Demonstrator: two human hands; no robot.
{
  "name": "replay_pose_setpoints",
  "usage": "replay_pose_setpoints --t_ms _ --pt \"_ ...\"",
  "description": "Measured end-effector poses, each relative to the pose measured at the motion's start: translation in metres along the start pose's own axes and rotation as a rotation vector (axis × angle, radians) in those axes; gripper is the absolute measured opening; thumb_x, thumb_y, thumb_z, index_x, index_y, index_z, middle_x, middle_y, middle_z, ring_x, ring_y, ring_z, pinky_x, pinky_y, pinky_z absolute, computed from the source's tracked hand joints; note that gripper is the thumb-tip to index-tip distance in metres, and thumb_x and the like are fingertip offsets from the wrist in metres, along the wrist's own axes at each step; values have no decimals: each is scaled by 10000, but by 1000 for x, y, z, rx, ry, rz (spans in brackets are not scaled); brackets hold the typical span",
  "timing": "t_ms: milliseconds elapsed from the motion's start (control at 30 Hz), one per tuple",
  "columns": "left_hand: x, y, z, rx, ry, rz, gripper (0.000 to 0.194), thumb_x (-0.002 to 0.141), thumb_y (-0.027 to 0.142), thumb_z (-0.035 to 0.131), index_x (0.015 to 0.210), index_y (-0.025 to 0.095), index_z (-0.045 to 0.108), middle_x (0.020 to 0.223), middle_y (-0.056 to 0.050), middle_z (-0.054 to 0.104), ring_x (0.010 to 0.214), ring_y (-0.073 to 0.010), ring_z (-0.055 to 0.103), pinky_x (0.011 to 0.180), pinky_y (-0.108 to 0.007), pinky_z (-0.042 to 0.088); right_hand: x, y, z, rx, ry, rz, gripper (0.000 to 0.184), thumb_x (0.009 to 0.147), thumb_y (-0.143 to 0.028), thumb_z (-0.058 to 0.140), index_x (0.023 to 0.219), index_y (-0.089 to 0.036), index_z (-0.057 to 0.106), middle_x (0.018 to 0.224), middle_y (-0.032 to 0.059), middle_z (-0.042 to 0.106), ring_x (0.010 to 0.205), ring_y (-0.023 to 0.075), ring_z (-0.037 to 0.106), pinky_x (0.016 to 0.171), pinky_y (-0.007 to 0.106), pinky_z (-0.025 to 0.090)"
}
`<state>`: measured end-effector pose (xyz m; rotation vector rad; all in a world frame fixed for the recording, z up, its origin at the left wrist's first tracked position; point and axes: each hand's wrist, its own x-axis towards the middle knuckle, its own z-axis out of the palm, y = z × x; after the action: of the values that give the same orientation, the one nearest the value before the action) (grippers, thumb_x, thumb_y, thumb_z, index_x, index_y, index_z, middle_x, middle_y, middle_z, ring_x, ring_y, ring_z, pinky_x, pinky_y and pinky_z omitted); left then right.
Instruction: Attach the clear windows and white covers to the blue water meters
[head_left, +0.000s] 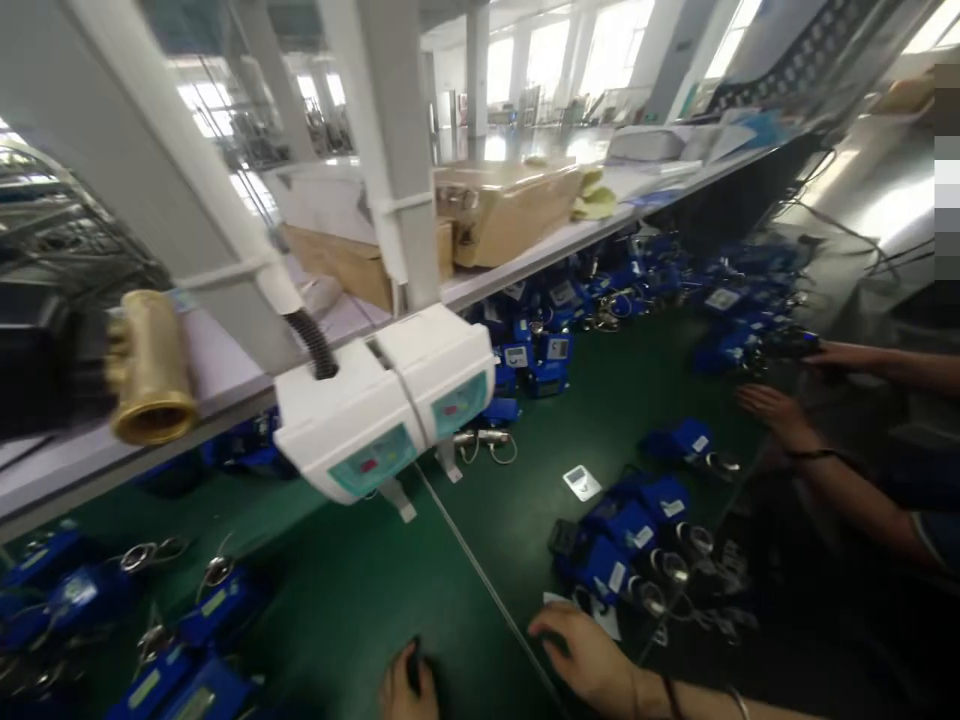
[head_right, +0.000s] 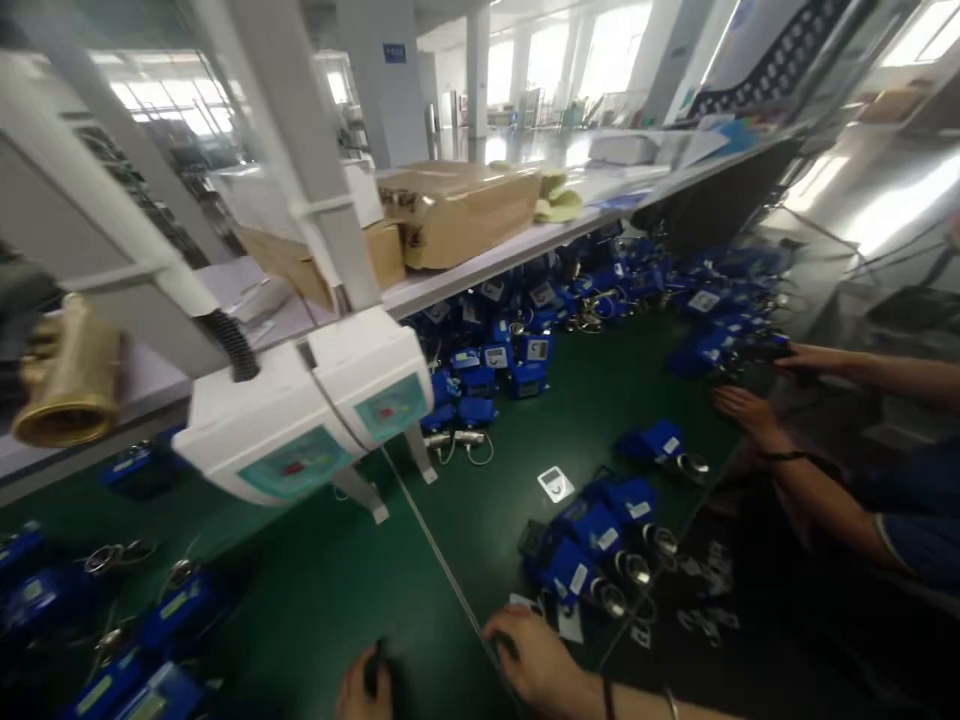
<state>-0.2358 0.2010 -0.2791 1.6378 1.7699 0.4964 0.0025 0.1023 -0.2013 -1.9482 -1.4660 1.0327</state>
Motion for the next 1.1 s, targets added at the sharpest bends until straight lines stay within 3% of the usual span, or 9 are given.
replay_pose_setpoints --t_ms 200,367,500,633,733,800,900,967,1100 --pt "17 170 133 -58 -389 -21 197 770 344 616 804 155 661 946 -84 717 947 -211 657 907 -312 478 -50 73 -95 187 222 42 250 814 -230 452 870 -190 692 890 84 702 876 233 650 818 356 509" --pt "13 223 184 3 -473 -237 218 821 336 628 832 118 629 842 -25 685 807 -161 652 805 -381 521 -97 130 -136 336 272 132 285 813 -402 518 873 -198 707 919 104 716 898 284 662 837 397 525" --pt "-3 248 173 -85 -367 -276 209 834 273 611 975 119 606 875 -39 677 776 -149 647 759 -336 522 -108 154 -158 470 294 205 314 754 -482 581 827 -206 711 893 109 726 894 314 664 839 425 528" --pt "-39 288 146 -287 -304 -173 399 817 199 585 1199 123 500 792 -25 674 636 -108 616 631 -225 491 -88 127 -183 766 243 246 478 722 -544 649 1041 -189 633 1000 114 686 883 263 657 788 384 546" --pt "-84 318 121 -401 -381 -74 317 699 256 700 981 136 620 648 17 637 544 -105 566 524 -201 449 -69 82 -199 1019 174 193 619 677 -575 700 1133 -188 536 1058 103 646 821 208 647 678 335 555" --pt "-112 332 100 -489 -462 -15 284 646 389 738 734 135 648 578 17 598 510 -106 533 500 -210 437 -62 54 -206 1099 100 139 523 674 -583 704 964 -172 557 842 49 662 655 161 622 572 281 525" --pt "-143 343 67 -622 -506 132 472 624 607 691 657 136 673 592 -7 578 538 -118 529 542 -239 456 -61 23 -211 1180 42 93 451 701 -584 685 753 -174 506 594 -37 561 448 79 496 432 200 423" --pt "-153 343 48 -611 -419 242 540 564 676 693 655 143 689 613 -24 590 583 -137 545 570 -250 461 -65 8 -210 1243 -31 80 450 706 -574 690 746 -170 496 586 -48 542 417 50 452 381 163 373" --pt "-164 332 22 -511 -53 485 535 472 666 748 480 163 567 522 -1 568 529 -117 510 527 -220 417 -73 -18 -198 1321 -470 96 447 702 -556 707 770 -175 484 467 -103 450 288 3 294 273 119 236"
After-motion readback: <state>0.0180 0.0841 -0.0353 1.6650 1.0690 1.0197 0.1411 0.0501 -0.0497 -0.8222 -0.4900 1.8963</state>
